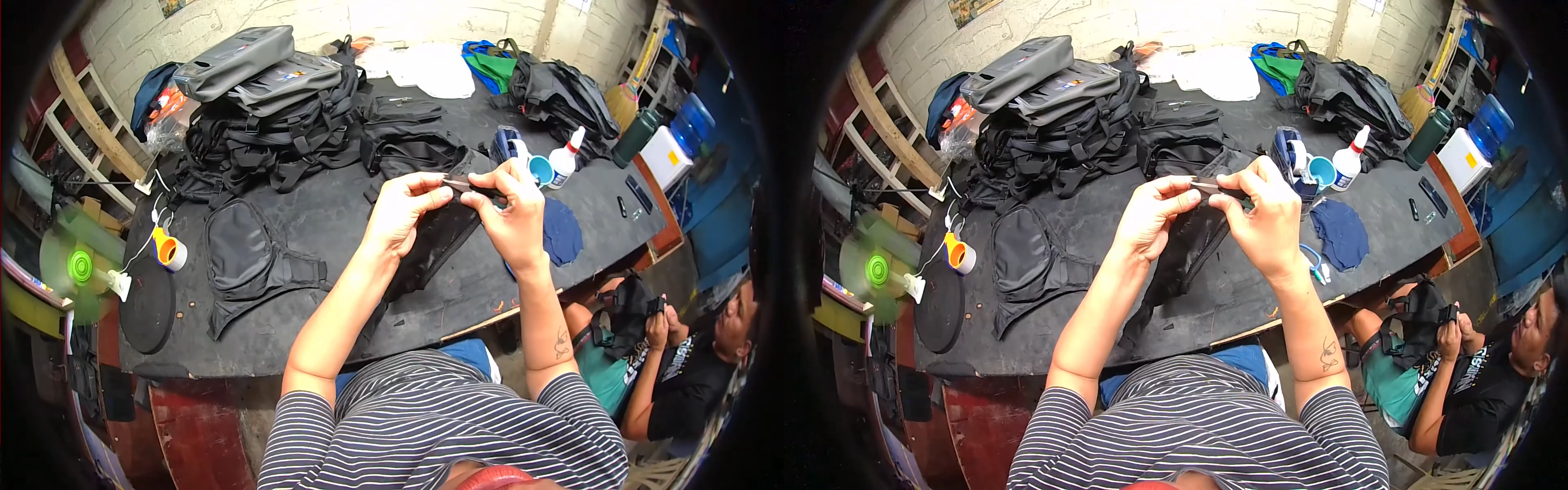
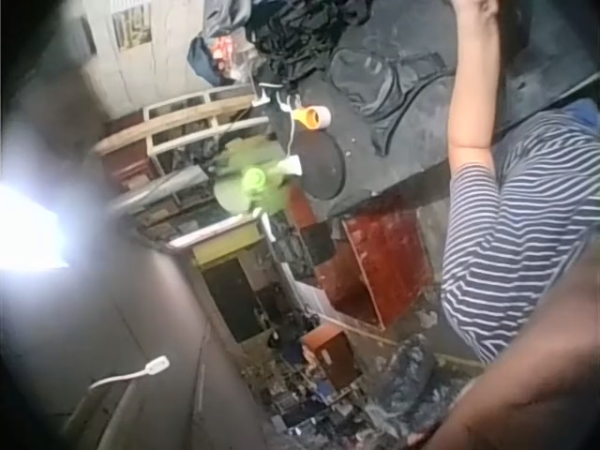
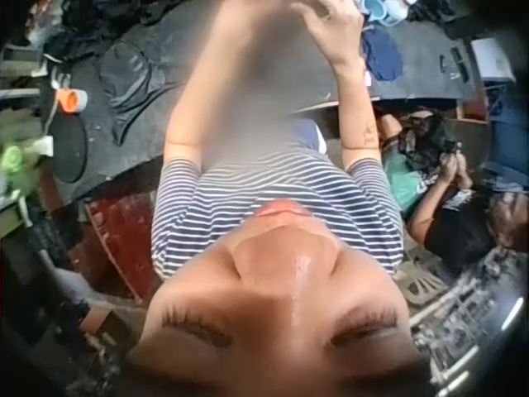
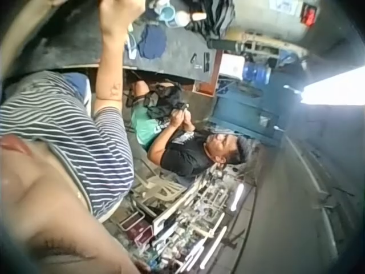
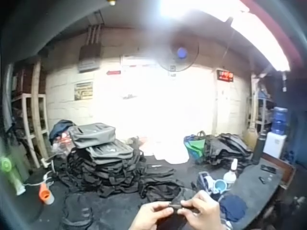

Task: Trimming excess fabric and threads from black pouches using scissors.

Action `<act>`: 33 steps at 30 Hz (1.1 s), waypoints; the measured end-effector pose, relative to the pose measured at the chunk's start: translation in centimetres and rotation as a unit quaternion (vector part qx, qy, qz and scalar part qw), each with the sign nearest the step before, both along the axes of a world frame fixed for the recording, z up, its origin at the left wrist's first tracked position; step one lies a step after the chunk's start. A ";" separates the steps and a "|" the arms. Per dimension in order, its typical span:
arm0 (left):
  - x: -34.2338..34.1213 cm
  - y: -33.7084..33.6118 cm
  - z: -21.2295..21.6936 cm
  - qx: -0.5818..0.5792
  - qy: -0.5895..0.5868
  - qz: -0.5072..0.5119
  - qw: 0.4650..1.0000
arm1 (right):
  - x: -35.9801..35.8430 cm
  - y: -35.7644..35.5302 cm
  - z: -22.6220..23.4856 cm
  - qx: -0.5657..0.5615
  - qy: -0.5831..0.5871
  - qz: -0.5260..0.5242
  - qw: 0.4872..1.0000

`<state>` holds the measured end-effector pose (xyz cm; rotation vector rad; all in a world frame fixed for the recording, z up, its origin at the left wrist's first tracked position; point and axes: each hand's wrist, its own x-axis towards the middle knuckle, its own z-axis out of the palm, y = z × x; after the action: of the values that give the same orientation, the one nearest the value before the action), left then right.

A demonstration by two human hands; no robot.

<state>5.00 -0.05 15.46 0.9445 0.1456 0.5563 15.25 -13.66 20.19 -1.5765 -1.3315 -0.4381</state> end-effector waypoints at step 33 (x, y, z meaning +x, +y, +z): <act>-19.5 -4.9 -11.1 0.246 0.322 0.281 0.870 | -6.0 -0.6 -17.6 -0.118 0.328 0.050 0.936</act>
<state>-14.46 -4.99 4.34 1.5861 0.9418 0.8146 9.29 -14.22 2.62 -1.6368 -0.9498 0.3127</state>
